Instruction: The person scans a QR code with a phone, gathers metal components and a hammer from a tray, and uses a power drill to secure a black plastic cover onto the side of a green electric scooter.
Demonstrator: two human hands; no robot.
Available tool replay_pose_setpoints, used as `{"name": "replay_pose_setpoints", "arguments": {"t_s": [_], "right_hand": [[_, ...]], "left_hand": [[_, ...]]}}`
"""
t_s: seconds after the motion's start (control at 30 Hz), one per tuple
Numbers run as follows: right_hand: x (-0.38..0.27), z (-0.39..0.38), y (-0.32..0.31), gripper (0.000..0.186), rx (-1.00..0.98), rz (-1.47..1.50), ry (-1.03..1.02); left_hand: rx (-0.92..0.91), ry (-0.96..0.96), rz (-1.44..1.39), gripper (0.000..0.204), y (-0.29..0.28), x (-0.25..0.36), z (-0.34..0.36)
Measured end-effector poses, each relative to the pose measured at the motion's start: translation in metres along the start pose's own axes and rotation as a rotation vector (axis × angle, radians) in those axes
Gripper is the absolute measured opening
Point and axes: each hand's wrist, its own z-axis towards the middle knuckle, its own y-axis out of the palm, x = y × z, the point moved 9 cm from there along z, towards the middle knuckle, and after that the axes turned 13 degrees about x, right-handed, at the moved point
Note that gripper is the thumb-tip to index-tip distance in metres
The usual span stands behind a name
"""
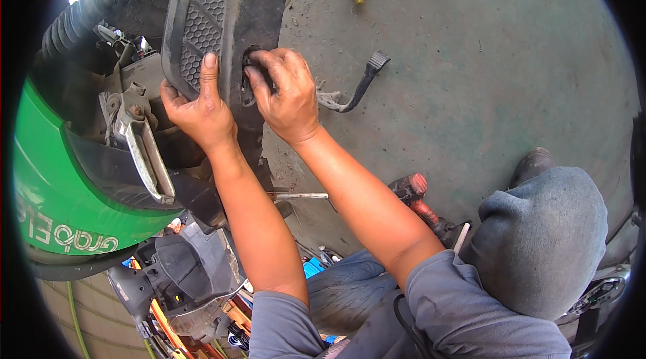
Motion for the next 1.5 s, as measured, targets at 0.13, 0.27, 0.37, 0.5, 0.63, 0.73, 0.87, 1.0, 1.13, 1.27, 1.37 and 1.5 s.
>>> {"name": "replay_pose_setpoints", "arguments": {"t_s": [0.13, 0.27, 0.37, 0.5, 0.63, 0.73, 0.87, 1.0, 1.13, 1.27, 1.37, 1.5], "right_hand": [[0.0, 0.002, 0.0, 0.021, -0.006, -0.002, -0.019], [-0.001, 0.003, -0.001, 0.021, -0.021, 0.008, -0.029], [0.001, 0.003, -0.001, 0.019, -0.038, 0.007, -0.045], [0.005, 0.007, 0.002, 0.018, -0.036, 0.018, -0.055], [0.003, 0.008, 0.005, 0.018, -0.066, 0.017, -0.091], [0.002, 0.009, 0.004, 0.018, -0.085, 0.03, -0.101], [-0.001, 0.007, 0.001, 0.017, -0.067, 0.024, -0.15], [0.002, 0.009, 0.003, 0.017, -0.083, 0.025, -0.117], [0.0, 0.011, 0.004, 0.016, -0.102, 0.009, -0.14], [-0.005, 0.011, 0.005, 0.017, -0.124, 0.015, -0.143], [-0.002, 0.012, 0.006, 0.018, -0.128, -0.002, -0.108], [-0.004, 0.014, 0.003, 0.018, -0.147, 0.002, -0.132]], "left_hand": [[0.001, -0.004, 0.0, 0.031, 0.0, -0.001, 0.0], [-0.001, 0.002, 0.0, 0.031, -0.002, -0.002, -0.001], [-0.002, 0.015, -0.015, 0.032, -0.003, -0.003, -0.002], [0.015, -0.005, -0.007, 0.033, -0.003, -0.006, -0.002], [0.004, 0.03, -0.011, 0.033, -0.004, -0.005, 0.001], [0.001, 0.036, -0.013, 0.034, -0.003, -0.003, 0.001], [-0.012, 0.052, 0.018, 0.034, -0.003, -0.002, 0.0], [0.012, 0.076, 0.033, 0.038, -0.006, -0.004, 0.0], [0.016, 0.101, 0.077, 0.039, -0.003, 0.001, -0.002], [0.003, 0.092, 0.114, 0.038, -0.005, 0.006, -0.002], [0.017, 0.058, 0.083, 0.039, -0.005, 0.004, -0.002], [0.021, 0.044, 0.068, 0.039, -0.004, 0.001, -0.004]]}}
